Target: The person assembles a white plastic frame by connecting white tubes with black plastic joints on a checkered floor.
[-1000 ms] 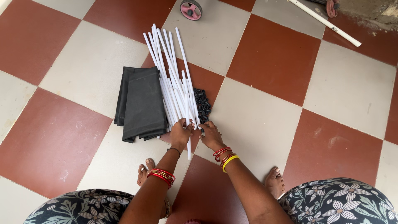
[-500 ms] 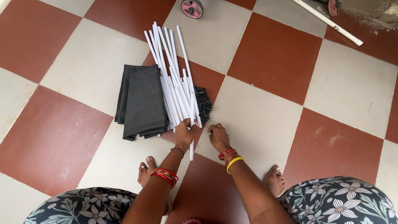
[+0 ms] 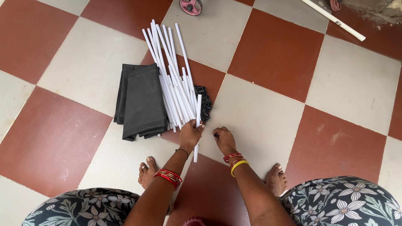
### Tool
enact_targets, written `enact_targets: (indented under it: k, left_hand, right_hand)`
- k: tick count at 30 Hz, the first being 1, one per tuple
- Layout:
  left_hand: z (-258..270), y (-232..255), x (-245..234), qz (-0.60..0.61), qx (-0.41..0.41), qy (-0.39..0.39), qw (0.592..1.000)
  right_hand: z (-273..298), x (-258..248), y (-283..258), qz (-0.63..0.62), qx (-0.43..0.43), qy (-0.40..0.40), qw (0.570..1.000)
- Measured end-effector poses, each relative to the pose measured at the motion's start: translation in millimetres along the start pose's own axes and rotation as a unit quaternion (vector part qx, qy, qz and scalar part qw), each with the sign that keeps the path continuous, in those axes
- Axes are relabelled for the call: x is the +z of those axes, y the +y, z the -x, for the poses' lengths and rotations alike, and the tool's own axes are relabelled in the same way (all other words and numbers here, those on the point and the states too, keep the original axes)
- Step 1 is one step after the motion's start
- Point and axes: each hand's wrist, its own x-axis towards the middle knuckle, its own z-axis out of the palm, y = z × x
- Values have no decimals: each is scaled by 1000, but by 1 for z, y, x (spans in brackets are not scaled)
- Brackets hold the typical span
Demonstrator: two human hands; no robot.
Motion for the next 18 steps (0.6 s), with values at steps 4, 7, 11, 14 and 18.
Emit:
enact_targets:
  k: [4,7,11,14,18]
  left_hand:
    - [4,5,2,-8,21,-6,1000]
    - [9,10,3,-8,43,-14,999]
    - [21,24,4,16,61,-27,998]
    - [31,41,5,-10,65,-32,997]
    - [46,65,6,-6,106,-50,993]
  right_hand:
    - [-7,-1,5,-73,32,28,996]
    - [-12,-17,-6,-120,58,50,990]
    - [-13,-49,-27,-141,57,66,986]
    - [-11,-74,-38,-147,27,94,984]
    - [-11,-108,-51,-122,-18,164,979]
